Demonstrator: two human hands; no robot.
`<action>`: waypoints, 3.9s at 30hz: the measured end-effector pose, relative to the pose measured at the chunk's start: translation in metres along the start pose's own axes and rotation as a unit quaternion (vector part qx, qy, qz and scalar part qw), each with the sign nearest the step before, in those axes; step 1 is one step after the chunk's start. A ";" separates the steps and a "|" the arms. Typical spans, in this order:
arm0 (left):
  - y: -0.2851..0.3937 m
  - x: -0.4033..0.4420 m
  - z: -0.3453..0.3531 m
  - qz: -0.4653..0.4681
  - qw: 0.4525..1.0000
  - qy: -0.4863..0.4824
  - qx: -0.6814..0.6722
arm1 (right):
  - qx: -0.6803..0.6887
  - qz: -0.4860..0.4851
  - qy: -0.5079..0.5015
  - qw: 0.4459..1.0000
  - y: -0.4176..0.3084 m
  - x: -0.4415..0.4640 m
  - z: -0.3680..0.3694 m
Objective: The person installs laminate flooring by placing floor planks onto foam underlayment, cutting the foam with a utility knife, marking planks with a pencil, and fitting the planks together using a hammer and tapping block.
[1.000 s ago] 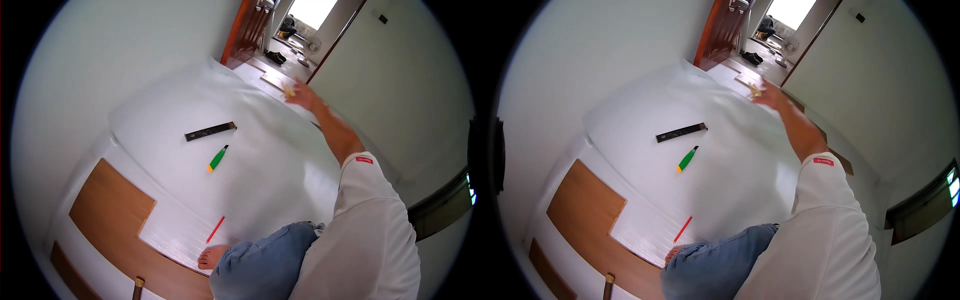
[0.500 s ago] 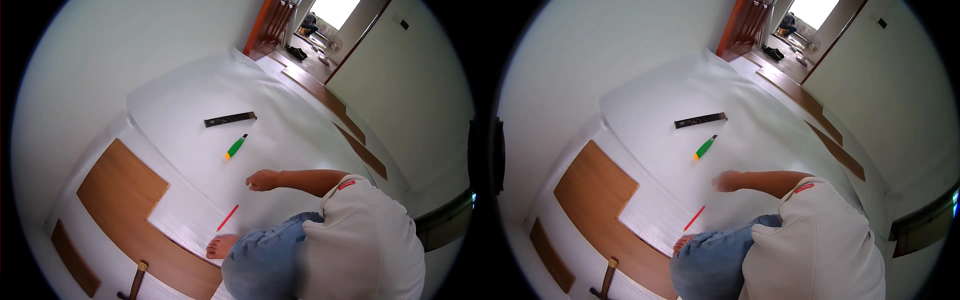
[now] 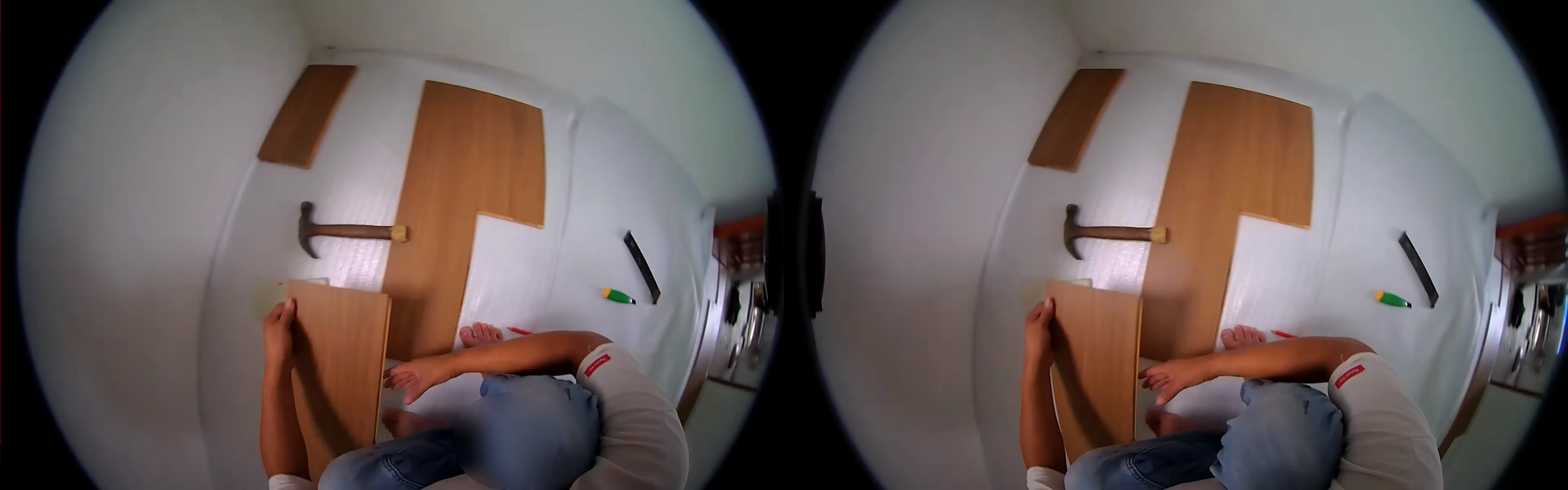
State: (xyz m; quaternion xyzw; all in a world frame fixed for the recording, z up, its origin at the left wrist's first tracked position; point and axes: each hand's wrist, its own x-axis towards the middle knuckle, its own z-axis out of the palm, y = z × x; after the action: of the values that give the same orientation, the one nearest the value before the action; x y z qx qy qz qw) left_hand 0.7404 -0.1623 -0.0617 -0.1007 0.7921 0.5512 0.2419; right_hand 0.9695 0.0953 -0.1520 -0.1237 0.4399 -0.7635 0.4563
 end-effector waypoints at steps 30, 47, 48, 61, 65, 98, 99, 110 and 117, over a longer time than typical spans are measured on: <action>-0.076 -0.343 -0.114 0.019 0.908 0.244 0.341 | -0.755 -0.105 0.375 0.528 -0.193 0.126 -0.170; -0.008 -0.344 -0.192 -0.023 0.950 0.253 0.183 | -0.731 0.014 0.296 0.615 -0.114 0.265 -0.087; -0.007 -0.337 -0.189 -0.012 0.950 0.251 0.184 | -0.732 0.026 0.294 0.614 -0.109 0.266 -0.079; 0.074 -0.212 -0.118 0.112 0.916 0.197 0.332 | -0.716 0.087 0.333 0.607 -0.179 0.107 -0.053; 0.084 -0.172 -0.092 0.185 0.896 0.180 0.361 | -0.669 0.125 0.450 0.578 -0.192 -0.064 -0.082; 0.018 0.068 0.144 0.208 0.749 -0.011 0.629 | -0.069 0.132 0.411 0.900 -0.279 -0.123 -0.364; 0.021 0.067 0.144 0.201 0.756 -0.011 0.623 | -0.034 0.135 0.412 0.901 -0.302 -0.075 -0.364; 0.100 0.138 0.135 0.201 0.848 -0.041 0.488 | 0.251 -0.184 0.607 0.732 -0.282 0.079 -0.394; 0.181 0.338 0.177 0.262 0.835 0.039 0.481 | 0.261 -0.107 0.614 0.737 -0.281 0.083 -0.413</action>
State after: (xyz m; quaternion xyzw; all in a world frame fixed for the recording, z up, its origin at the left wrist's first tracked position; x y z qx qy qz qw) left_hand 0.4195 0.1046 -0.1285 0.2187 0.9629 0.1388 0.0753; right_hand 0.5149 0.3143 -0.1898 0.4497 0.3922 -0.8023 0.0172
